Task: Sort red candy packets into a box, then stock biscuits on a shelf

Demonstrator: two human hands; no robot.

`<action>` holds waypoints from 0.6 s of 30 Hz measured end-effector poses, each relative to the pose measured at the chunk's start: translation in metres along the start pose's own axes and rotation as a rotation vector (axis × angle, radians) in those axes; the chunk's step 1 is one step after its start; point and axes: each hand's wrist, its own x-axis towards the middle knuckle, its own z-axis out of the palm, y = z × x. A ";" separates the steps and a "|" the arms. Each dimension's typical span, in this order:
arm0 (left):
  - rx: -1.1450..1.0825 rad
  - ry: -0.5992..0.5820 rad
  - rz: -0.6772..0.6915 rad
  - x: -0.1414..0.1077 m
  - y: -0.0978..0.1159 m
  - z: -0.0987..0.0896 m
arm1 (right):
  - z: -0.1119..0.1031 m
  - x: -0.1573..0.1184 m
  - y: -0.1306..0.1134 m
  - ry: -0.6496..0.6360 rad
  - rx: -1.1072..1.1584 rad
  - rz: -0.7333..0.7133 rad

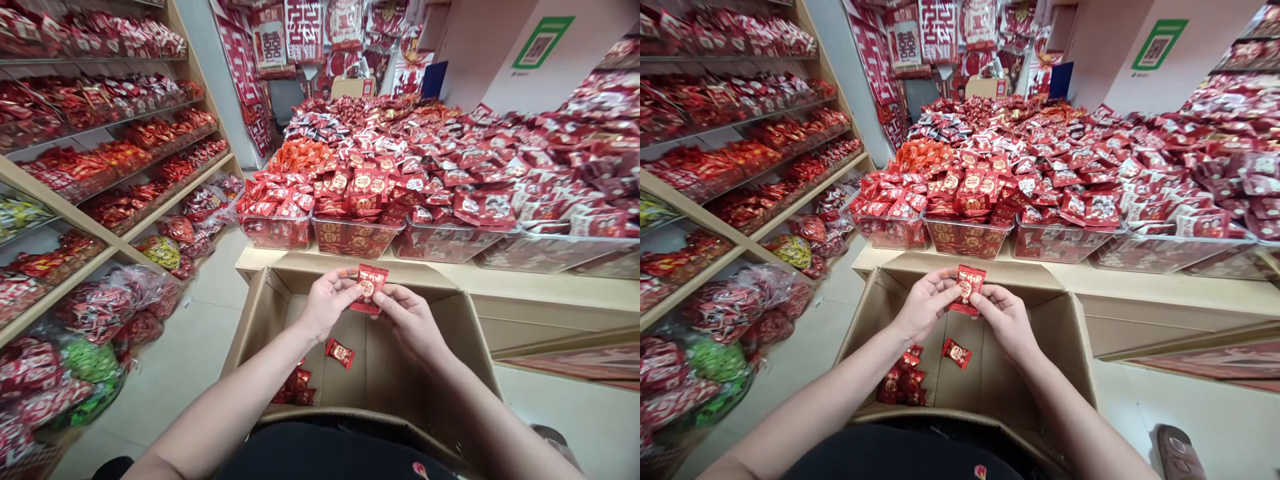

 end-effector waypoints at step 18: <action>-0.322 -0.028 -0.075 -0.011 0.016 0.007 | 0.004 -0.001 -0.003 0.047 -0.853 -0.730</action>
